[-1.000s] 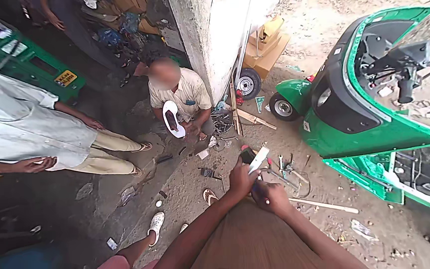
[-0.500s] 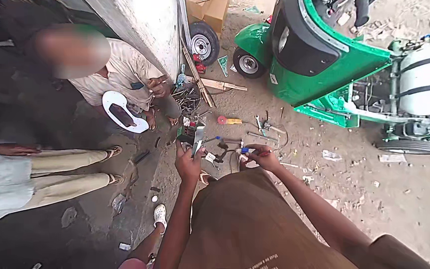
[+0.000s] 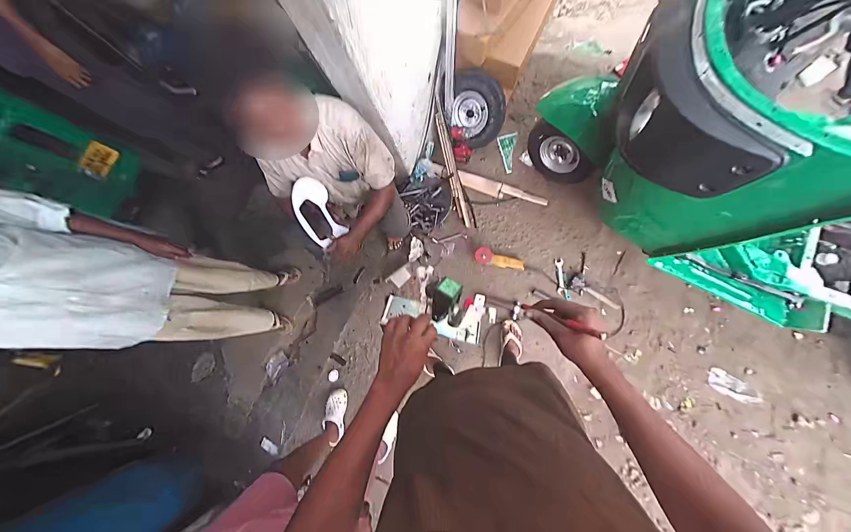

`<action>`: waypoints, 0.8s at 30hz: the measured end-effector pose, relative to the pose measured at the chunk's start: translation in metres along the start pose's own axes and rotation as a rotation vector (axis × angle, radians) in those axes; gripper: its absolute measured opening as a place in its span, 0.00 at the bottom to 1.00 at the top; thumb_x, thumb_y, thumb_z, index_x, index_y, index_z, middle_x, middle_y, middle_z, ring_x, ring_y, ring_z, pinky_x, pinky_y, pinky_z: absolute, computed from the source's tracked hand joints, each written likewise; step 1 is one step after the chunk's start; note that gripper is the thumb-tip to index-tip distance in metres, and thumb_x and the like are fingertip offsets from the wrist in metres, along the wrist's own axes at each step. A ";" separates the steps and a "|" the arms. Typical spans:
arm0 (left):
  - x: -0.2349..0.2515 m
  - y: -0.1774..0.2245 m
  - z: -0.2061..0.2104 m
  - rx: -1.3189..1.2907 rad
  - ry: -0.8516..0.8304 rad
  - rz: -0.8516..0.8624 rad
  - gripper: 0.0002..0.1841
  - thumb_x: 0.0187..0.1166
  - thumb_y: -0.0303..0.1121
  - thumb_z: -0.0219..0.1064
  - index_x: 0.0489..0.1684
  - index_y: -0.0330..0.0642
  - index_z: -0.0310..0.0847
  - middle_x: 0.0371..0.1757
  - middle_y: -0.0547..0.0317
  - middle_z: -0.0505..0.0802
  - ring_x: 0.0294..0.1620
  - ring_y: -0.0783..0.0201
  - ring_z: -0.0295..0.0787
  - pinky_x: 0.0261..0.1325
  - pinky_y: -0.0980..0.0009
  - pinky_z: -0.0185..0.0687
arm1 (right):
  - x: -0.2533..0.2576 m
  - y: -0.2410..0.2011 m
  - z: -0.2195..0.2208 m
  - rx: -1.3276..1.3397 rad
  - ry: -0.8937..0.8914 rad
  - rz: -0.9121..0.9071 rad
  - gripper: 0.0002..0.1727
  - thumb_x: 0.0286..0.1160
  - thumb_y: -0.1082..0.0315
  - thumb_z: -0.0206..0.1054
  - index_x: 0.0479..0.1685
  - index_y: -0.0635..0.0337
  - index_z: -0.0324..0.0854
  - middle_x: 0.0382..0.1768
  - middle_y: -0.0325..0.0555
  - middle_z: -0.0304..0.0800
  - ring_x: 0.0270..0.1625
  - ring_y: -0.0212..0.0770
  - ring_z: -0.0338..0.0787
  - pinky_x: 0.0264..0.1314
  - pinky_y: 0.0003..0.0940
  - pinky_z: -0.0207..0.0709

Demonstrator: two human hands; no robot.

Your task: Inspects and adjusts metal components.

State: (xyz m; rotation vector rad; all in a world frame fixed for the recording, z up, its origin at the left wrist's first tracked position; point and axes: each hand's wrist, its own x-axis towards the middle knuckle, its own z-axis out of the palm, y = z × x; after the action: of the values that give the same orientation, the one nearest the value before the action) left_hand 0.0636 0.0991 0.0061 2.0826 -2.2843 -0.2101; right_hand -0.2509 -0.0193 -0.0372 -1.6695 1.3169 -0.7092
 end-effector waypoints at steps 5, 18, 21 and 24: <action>-0.006 0.019 0.017 0.022 -0.050 0.132 0.05 0.79 0.28 0.67 0.36 0.43 0.90 0.54 0.53 0.94 0.48 0.46 0.91 0.53 0.47 0.84 | 0.052 -0.062 0.033 -0.284 -0.409 -0.134 0.44 0.61 0.35 0.79 0.83 0.35 0.75 0.43 0.45 0.97 0.43 0.49 0.95 0.49 0.62 0.86; -0.028 0.038 0.061 -0.041 -0.255 0.028 0.04 0.76 0.27 0.72 0.38 0.41 0.94 0.56 0.54 0.96 0.49 0.46 0.92 0.54 0.45 0.84 | 0.040 -0.013 0.076 -0.192 -0.546 0.040 0.17 0.88 0.53 0.59 0.64 0.43 0.88 0.49 0.50 0.95 0.52 0.56 0.94 0.52 0.65 0.83; -0.039 0.040 0.066 -0.069 -0.169 0.089 0.05 0.77 0.25 0.69 0.34 0.41 0.91 0.55 0.54 0.95 0.46 0.46 0.90 0.49 0.46 0.82 | 0.041 0.003 0.070 -0.136 -0.409 -0.021 0.17 0.84 0.47 0.65 0.61 0.41 0.89 0.40 0.42 0.96 0.41 0.46 0.94 0.44 0.57 0.86; -0.034 0.045 0.073 -0.079 -0.030 0.206 0.04 0.74 0.25 0.70 0.30 0.43 0.90 0.52 0.57 0.96 0.42 0.48 0.91 0.45 0.48 0.83 | 0.043 -0.002 0.070 -0.136 -0.647 0.012 0.40 0.63 0.34 0.78 0.72 0.47 0.83 0.54 0.51 0.93 0.56 0.53 0.91 0.60 0.63 0.82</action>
State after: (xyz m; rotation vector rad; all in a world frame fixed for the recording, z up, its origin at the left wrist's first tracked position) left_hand 0.0131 0.1416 -0.0585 1.8044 -2.4431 -0.3192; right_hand -0.1786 -0.0404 -0.0710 -1.7878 0.9167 -0.0437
